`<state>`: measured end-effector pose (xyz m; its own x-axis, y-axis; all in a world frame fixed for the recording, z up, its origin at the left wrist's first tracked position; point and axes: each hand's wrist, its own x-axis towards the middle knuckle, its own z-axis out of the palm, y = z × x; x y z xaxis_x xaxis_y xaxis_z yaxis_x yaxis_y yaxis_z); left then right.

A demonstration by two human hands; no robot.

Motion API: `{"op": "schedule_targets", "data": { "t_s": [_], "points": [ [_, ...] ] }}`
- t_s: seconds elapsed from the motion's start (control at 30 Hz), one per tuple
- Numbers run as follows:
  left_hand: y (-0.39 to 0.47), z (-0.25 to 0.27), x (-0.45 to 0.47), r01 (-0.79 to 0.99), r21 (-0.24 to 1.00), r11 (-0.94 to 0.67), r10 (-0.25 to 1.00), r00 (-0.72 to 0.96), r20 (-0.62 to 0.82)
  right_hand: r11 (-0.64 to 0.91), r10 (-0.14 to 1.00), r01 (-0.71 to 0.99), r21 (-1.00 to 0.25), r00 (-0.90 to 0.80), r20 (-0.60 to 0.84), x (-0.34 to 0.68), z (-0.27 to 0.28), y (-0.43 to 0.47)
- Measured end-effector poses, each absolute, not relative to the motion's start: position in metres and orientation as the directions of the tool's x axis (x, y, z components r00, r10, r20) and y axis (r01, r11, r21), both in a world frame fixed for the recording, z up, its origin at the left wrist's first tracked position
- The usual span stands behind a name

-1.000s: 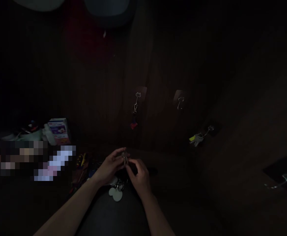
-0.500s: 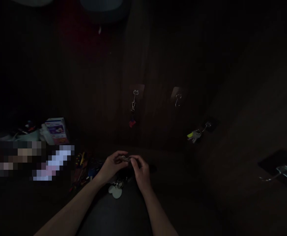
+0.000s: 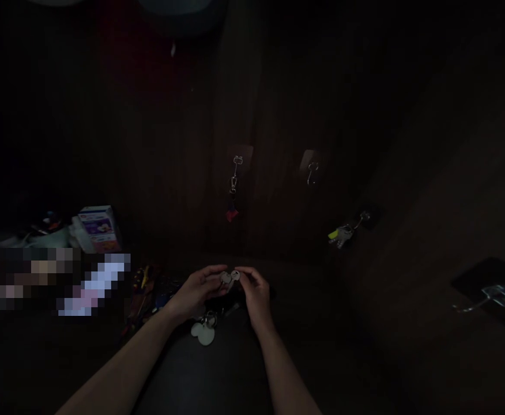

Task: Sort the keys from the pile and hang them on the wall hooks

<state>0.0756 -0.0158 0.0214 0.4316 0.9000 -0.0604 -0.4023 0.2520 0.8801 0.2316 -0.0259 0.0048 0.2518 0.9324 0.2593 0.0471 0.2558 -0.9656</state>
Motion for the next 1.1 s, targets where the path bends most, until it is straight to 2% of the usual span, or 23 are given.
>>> {"op": "schedule_targets", "data": {
  "t_s": [0.17,0.33,0.7,1.1],
  "points": [
    [-0.018,0.024,0.075,-0.396,0.894,0.208,0.929,0.366,-0.054,0.235,0.955,-0.002,-0.972,0.184,0.231,0.231,0.006,-0.028],
    [-0.019,0.028,0.074,-0.373,0.905,0.204,0.943,0.323,-0.080,0.235,0.963,0.040,-0.971,0.124,0.238,0.227,0.012,-0.032],
    [-0.018,0.026,0.074,-0.404,0.888,0.221,0.935,0.346,-0.075,0.238,0.959,0.024,-0.971,0.152,0.239,0.225,0.012,-0.031],
    [-0.013,0.020,0.075,-0.325,0.932,0.158,0.945,0.323,-0.047,0.232,0.968,0.156,-0.960,0.059,0.244,0.225,0.018,-0.035]
  ]
}}
